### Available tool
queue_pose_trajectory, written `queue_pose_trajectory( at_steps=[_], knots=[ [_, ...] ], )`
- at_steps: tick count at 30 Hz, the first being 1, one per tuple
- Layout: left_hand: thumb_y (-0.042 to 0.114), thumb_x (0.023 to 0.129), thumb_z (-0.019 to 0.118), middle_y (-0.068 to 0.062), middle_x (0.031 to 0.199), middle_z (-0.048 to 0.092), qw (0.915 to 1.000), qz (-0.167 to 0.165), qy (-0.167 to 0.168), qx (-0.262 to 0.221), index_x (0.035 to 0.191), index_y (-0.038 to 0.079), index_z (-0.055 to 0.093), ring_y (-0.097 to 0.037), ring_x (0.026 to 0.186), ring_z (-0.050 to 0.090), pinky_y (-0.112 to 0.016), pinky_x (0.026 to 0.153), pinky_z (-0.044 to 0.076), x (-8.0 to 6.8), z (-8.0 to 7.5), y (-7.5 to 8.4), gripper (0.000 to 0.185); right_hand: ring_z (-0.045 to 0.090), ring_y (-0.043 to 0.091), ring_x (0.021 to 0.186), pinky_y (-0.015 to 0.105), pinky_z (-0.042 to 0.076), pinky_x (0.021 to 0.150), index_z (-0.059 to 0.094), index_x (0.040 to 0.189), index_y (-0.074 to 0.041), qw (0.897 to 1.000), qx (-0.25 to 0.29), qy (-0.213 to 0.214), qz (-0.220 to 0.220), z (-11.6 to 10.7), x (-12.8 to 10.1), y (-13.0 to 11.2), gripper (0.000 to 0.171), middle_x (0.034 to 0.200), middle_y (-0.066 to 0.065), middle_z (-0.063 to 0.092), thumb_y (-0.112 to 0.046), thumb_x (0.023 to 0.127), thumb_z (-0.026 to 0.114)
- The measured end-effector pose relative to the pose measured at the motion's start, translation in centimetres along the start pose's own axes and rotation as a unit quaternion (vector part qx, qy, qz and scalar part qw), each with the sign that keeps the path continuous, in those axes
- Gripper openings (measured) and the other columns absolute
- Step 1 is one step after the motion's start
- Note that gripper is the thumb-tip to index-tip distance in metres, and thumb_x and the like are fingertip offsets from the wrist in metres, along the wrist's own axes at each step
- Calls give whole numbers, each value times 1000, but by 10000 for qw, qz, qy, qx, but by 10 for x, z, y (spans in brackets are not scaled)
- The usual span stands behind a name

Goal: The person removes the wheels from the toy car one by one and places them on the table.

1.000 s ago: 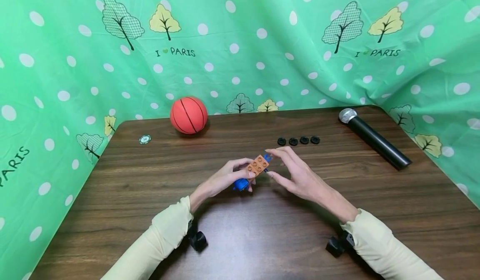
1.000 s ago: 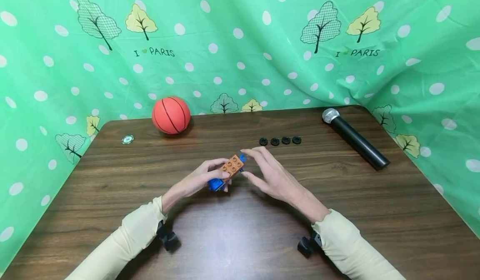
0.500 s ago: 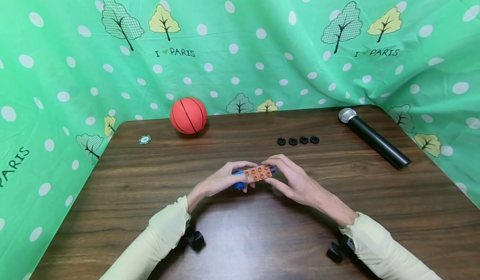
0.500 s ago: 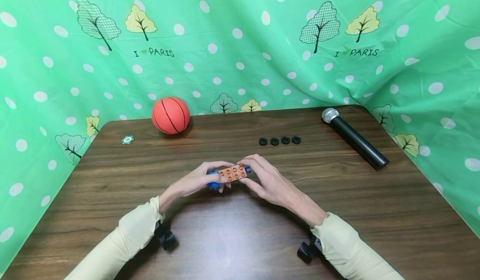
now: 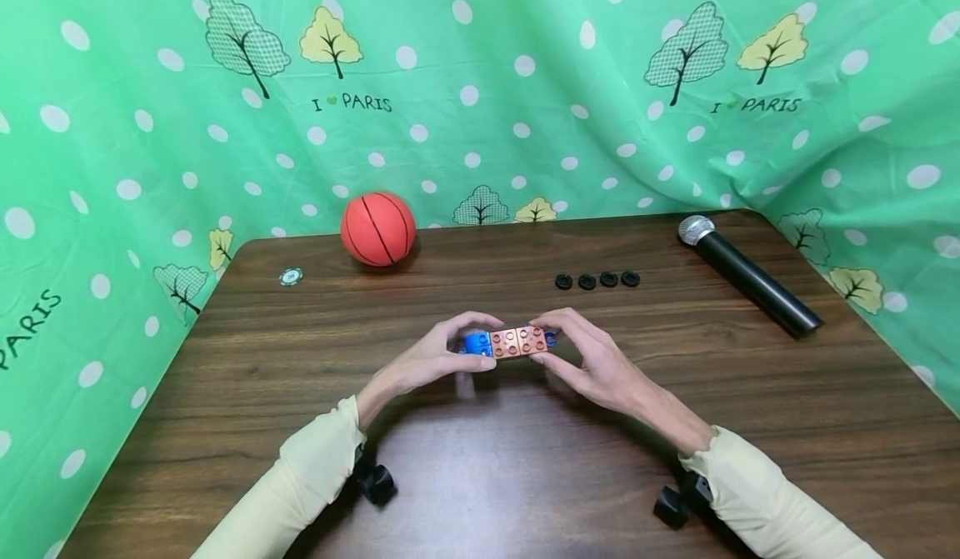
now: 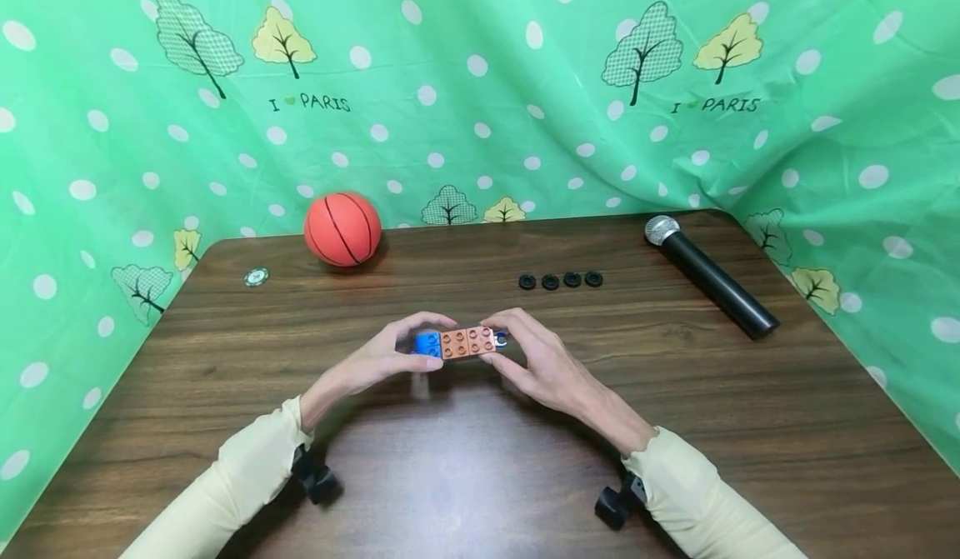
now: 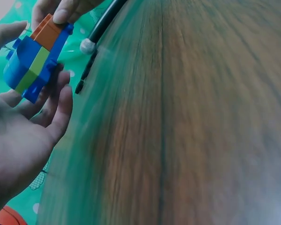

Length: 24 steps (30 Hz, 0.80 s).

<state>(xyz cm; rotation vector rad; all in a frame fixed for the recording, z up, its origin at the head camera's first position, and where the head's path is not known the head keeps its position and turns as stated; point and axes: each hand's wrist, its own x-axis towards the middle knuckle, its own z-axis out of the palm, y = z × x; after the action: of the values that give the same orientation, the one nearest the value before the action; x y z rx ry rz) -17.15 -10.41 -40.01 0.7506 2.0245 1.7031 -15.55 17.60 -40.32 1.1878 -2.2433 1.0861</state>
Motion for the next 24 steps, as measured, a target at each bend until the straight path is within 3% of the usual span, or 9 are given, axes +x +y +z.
queue_pose_trajectory(
  at_steps=[4, 8, 11, 16, 24],
  knots=[
    [17, 89, 81, -8, 128, 63, 9954, 541, 578, 544, 137, 7, 59, -26, 110, 60, -42, 97, 48, -7, -1, -2, 54, 63, 20, 105, 32, 54, 89, 61, 129, -2, 9999, 5, 121, 55, -1, -1, 1, 53, 123, 7, 64, 9, 82, 80],
    [15, 85, 84, -3, 129, 63, 9767, 1189, 1359, 1160, 131, 10, 62, -30, 118, 56, -52, 101, 43, -12, 0, -4, 51, 64, 20, 104, 31, 54, 89, 61, 129, -2, 9996, -65, 242, 102, -1, -2, 3, 54, 122, 7, 64, 10, 80, 81],
    [17, 83, 88, 1, 127, 65, 9619, 1449, 1732, 1539, 130, 13, 65, -27, 121, 53, -54, 101, 42, -14, 1, -4, 52, 64, 20, 102, 26, 52, 91, 62, 129, -2, 9994, -83, 307, 134, -2, -2, 4, 55, 122, 7, 65, 11, 79, 81],
    [14, 81, 90, 2, 123, 68, 9519, 1681, 1816, 1807, 128, 11, 68, -23, 116, 57, -52, 100, 45, -17, 1, -5, 52, 64, 19, 101, 22, 50, 93, 62, 129, -2, 9993, -45, 330, 192, -1, -2, 3, 54, 120, 7, 65, 11, 80, 81],
    [9, 83, 88, 2, 110, 72, 9335, 2096, 1976, 2135, 116, 8, 73, -19, 107, 62, -44, 93, 51, -18, 0, -10, 36, 64, 17, 95, 30, 53, 84, 62, 129, -2, 9990, 9, 415, 143, 3, -1, 2, 55, 119, 7, 66, 12, 79, 81]
  ],
)
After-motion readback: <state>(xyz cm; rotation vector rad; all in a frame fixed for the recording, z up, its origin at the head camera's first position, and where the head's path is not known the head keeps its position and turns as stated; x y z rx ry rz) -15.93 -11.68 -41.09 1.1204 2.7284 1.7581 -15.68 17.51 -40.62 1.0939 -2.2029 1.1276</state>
